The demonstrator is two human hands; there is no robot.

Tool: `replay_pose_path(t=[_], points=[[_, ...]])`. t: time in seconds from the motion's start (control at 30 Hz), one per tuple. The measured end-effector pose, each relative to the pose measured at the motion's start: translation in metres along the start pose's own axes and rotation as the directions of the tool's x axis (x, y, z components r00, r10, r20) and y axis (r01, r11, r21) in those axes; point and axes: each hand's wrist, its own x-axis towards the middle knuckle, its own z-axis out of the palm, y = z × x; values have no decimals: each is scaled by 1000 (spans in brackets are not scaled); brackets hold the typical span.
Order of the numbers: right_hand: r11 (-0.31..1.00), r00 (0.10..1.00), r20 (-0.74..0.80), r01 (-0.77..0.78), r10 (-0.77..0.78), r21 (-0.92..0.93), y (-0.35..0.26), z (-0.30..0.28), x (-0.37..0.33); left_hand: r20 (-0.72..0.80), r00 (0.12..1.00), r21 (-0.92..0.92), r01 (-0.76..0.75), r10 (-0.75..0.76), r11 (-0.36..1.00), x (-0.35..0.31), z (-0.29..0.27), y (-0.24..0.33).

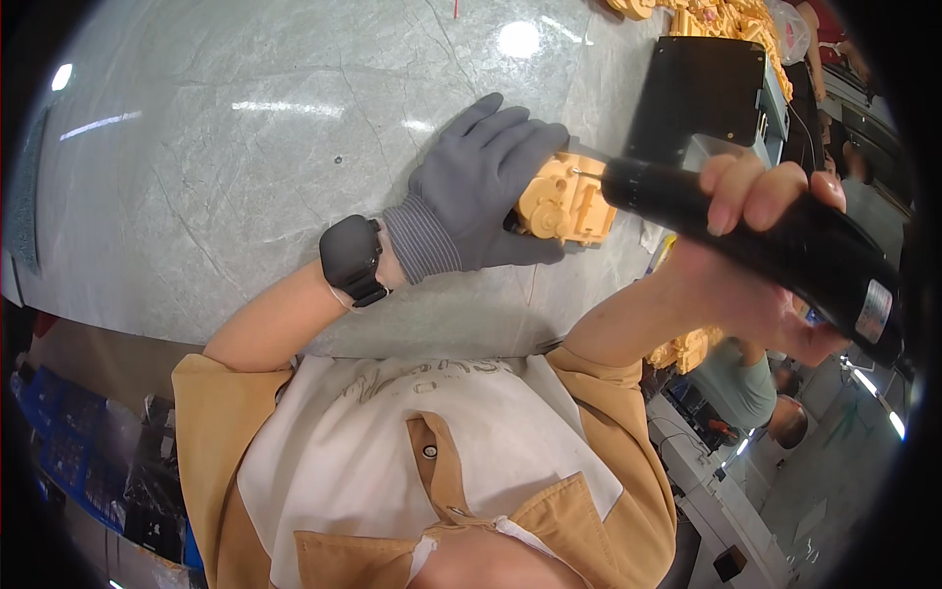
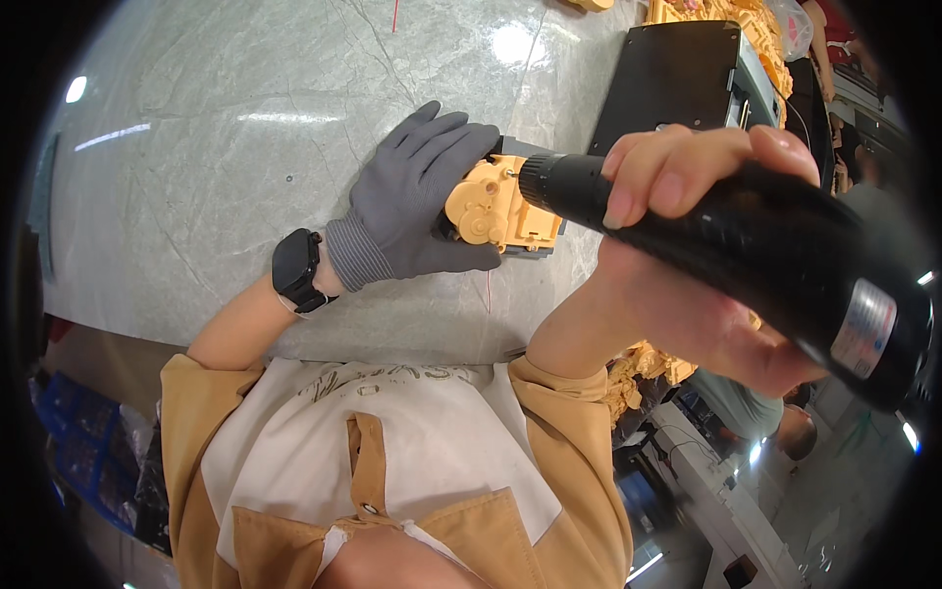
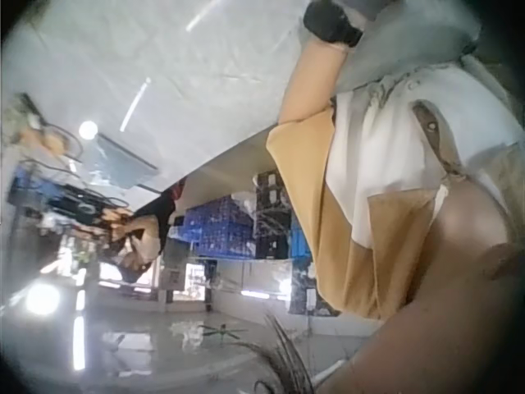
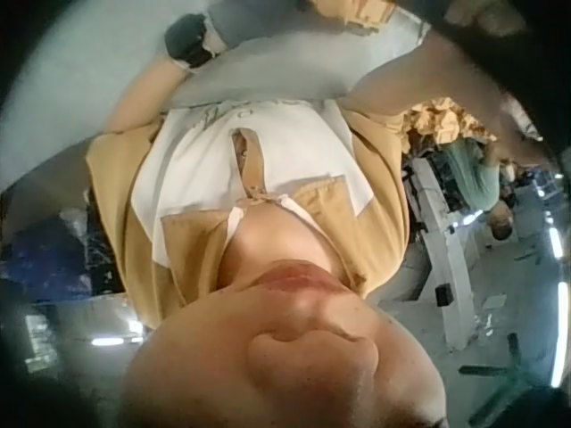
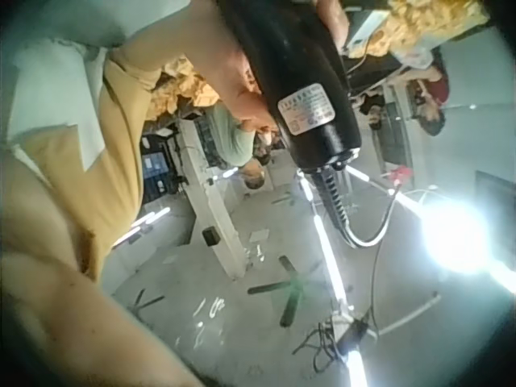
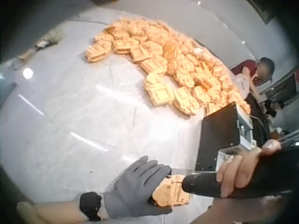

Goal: The person uses a handheld rotary tool to deburr and smooth the edges of small yellow plastic parts. They hold each part with a gloved left hand and apply the tool with the right hand, working on multiple units sequentially on a gray workbench.

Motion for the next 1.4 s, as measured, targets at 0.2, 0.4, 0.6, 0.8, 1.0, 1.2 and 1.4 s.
replay_pose_path(t=[0.2,0.4,0.6,0.8,1.0,1.2,1.4], points=[[996,997,-36,71,-74,-62,4,2,-7,-69,991,94,-111,118,989,-5,4,-1],[957,979,-161,77,-126,-280,9,5,-11,21,1000,-9,2,-2,1000,-6,-3,-2],[981,945,-275,151,-179,-120,22,-3,-14,67,995,47,67,-70,997,-5,11,-3],[964,896,-437,-42,-80,-263,14,22,-3,123,987,-21,106,-102,994,-4,5,-9],[952,887,-389,150,-249,-269,29,22,-1,105,984,-38,147,-142,988,-1,4,-10],[946,864,-397,238,-309,-218,38,17,1,109,986,-63,136,-129,989,-1,2,-13],[960,885,-396,165,-246,-228,34,23,-1,46,992,-145,120,-115,982,-10,9,-10]])
